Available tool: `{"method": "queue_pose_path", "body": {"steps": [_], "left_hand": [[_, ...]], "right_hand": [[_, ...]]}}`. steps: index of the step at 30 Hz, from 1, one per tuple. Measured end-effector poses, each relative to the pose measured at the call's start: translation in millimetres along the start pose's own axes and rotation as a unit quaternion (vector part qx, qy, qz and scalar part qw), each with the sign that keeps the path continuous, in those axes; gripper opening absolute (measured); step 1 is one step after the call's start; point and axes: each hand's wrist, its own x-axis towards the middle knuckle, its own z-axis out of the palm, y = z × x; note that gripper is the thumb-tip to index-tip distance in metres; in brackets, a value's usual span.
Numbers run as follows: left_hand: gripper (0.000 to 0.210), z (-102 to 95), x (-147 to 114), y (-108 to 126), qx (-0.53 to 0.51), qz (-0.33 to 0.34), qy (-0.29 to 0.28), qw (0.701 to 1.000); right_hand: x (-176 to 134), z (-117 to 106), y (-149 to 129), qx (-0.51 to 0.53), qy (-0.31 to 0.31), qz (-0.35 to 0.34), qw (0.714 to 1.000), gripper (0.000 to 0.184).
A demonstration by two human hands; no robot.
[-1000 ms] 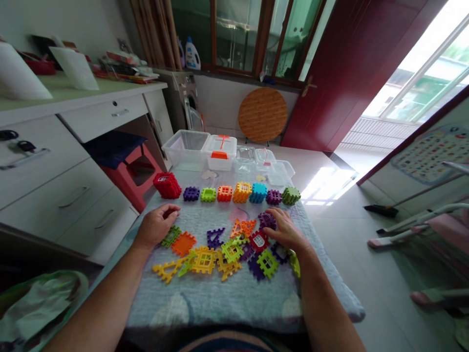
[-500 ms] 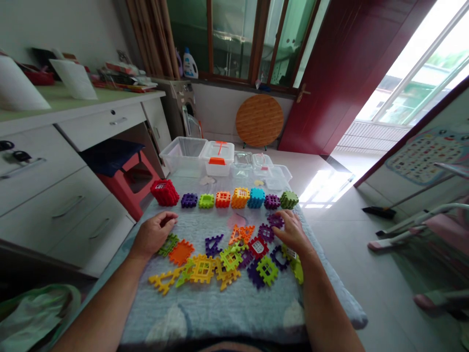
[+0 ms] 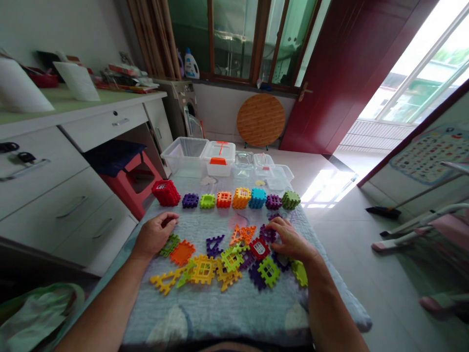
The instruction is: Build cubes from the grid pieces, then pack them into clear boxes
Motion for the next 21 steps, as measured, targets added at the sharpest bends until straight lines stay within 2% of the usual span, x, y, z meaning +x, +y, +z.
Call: {"method": "queue_pose_path", "body": {"steps": [6,11,14,17,21], "left_hand": [[0.037,2.0,1,-5,-0.003,0.001,-0.005,1.000],[0.036,2.4,2,-9,-0.007,0.000,-0.006,1.000],[0.036,3.0,3,-11,-0.005,0.002,-0.006,1.000],[0.036,3.0,3,-11,-0.002,0.004,-0.006,1.000],[0.036,1.8,2,-5,0.006,0.007,-0.007,1.000]], "right_hand": [[3,-1,-8,-0.006,0.024,-0.011,1.000,0.029],[6,-3,-11,0.052,0.099,-0.010,0.994,0.021],[7,-3,-5,0.103,0.192,0.044,0.975,0.018],[10,-1,6,0.167,0.280,0.141,0.935,0.023],[14,3,21,0.204,0.314,0.236,0.896,0.029]]}}
